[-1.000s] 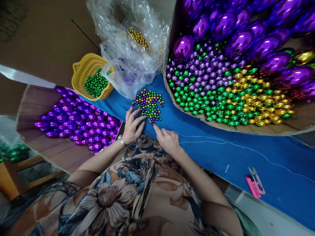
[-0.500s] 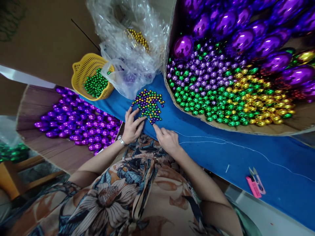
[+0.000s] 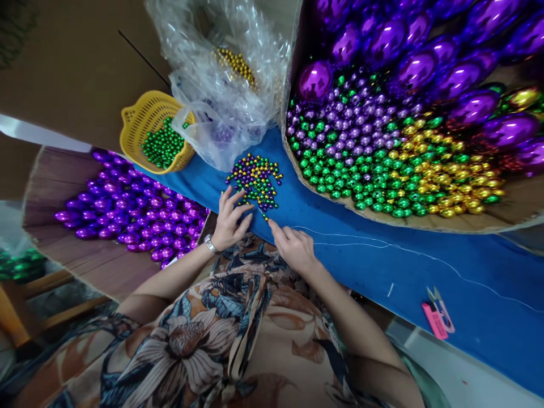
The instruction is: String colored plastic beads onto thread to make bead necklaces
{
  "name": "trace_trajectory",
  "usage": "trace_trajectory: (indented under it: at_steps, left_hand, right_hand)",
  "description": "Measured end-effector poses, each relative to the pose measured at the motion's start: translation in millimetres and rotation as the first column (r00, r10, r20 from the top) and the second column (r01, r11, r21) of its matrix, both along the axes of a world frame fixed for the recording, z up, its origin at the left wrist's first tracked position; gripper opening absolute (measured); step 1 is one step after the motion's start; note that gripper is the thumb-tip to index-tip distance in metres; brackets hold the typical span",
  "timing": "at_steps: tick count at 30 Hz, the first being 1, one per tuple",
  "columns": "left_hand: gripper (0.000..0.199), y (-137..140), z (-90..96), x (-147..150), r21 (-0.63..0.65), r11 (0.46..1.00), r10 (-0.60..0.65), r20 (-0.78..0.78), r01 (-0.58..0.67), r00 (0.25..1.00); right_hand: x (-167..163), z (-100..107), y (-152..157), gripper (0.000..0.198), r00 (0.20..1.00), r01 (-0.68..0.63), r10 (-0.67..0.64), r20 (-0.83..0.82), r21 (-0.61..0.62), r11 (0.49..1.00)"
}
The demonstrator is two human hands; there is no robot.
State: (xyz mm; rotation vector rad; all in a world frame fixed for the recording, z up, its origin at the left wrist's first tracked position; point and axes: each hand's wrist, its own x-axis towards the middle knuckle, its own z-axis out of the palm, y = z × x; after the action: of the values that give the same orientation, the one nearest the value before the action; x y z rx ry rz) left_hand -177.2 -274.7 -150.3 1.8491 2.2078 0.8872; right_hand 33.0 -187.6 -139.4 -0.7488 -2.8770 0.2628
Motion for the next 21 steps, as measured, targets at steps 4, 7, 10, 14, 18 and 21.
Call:
trace_trajectory:
  at_steps: [4, 7, 10, 14, 18, 21]
  left_hand:
    - [0.023, 3, -2.0, 4, -0.002, 0.999, -0.036, 0.011, 0.036, 0.999]
    - [0.022, 4, -3.4, 7, -0.01, 0.999, -0.044, -0.007, 0.044, 0.999]
    - [0.022, 5, -4.7, 9, 0.001, 0.999, -0.054, -0.033, 0.054, 0.998]
    - [0.024, 6, -6.9, 10, 0.031, 0.996, -0.079, -0.032, 0.08, 0.996]
    - [0.023, 6, -8.0, 12, -0.001, 0.995, -0.095, -0.038, 0.095, 0.995]
    - [0.025, 5, -8.0, 11, -0.001, 0.995, -0.097, -0.044, 0.097, 0.994]
  right_hand:
    - [11, 3, -2, 0.038, 1.0, 0.026, -0.026, 0.013, 0.003, 1.0]
    - [11, 4, -2, 0.037, 0.999, 0.04, -0.04, 0.032, 0.009, 0.999]
    - [12, 4, -1, 0.036, 0.999, 0.04, -0.041, 0.03, 0.03, 0.999]
    - [16, 4, -2, 0.035, 0.998, 0.042, -0.044, 0.051, 0.039, 0.998]
    - [14, 3, -2, 0.036, 0.997, 0.041, -0.043, 0.069, 0.031, 0.999]
    - [8, 0, -1, 0.036, 0.996, 0.056, -0.058, 0.065, 0.03, 0.998]
